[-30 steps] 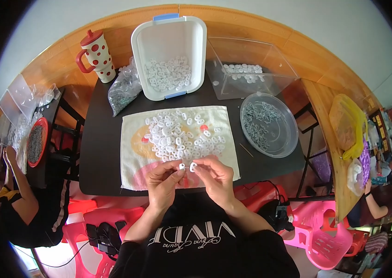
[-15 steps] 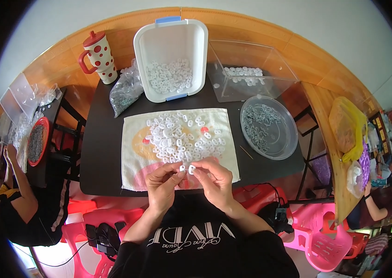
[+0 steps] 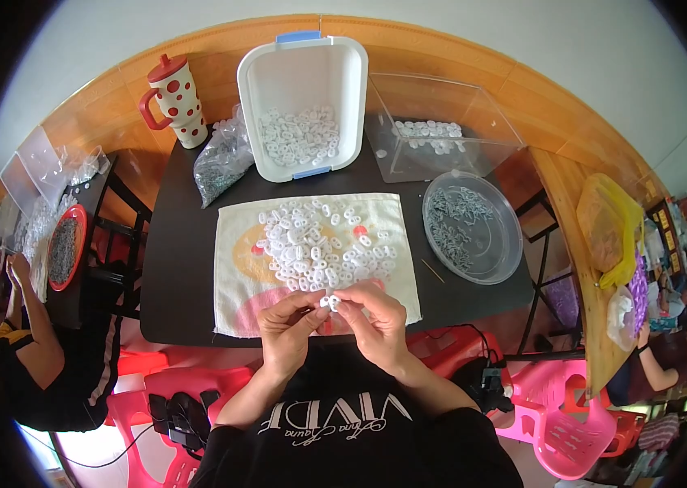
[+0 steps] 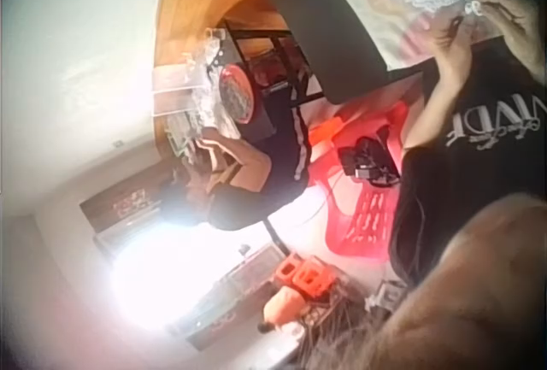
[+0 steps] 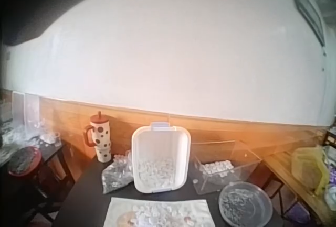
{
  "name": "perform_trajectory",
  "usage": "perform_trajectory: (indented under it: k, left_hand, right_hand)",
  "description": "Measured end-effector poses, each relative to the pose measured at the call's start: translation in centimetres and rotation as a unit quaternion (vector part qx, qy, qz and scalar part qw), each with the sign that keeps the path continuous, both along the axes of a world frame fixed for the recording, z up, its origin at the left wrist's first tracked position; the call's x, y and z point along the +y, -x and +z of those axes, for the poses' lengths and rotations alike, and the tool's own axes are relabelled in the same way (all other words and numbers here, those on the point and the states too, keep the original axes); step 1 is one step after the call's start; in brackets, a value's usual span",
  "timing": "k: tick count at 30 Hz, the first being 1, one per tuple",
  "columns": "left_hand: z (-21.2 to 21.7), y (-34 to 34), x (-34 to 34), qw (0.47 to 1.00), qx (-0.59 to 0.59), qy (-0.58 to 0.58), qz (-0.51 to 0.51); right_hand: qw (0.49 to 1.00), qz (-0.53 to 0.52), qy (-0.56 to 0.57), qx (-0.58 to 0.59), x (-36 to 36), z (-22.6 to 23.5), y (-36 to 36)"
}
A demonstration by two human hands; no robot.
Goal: Assembling small white plastic pieces at a table.
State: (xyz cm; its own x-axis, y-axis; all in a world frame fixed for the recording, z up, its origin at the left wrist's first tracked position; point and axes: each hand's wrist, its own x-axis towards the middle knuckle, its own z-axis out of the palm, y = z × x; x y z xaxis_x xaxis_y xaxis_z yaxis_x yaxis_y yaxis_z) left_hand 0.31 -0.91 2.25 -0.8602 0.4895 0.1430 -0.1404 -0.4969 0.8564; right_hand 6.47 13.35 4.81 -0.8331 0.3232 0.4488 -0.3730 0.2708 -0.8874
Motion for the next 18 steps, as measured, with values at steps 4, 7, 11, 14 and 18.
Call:
perform_trajectory:
  k: [4,7,11,14,18]
  left_hand:
    - [-0.05,-0.19,0.09,1.000,-0.002,0.000,0.004]
    - [-0.03,-0.31,0.22,1.000,-0.007,0.002,0.012]
    - [-0.09,-0.24,0.43,1.000,-0.021,0.005,0.017]
    - [0.03,-0.24,0.40,0.999,-0.036,0.040,0.008]
    - [0.70,-0.15,0.05,0.995,-0.093,0.033,-0.019]
  right_hand:
    - [0.999,-0.003,0.037,-0.001,-0.49,0.18,-0.01]
    - [0.999,-0.004,0.038,-0.002,-0.51,0.22,0.04]
    - [1.000,0.002,-0.027,-0.001,-0.25,-0.33,0.20]
    - [1.000,-0.002,-0.023,-0.015,-0.05,-0.55,0.16]
    - [0.999,-0.006,0.032,-0.025,0.03,-0.25,0.17]
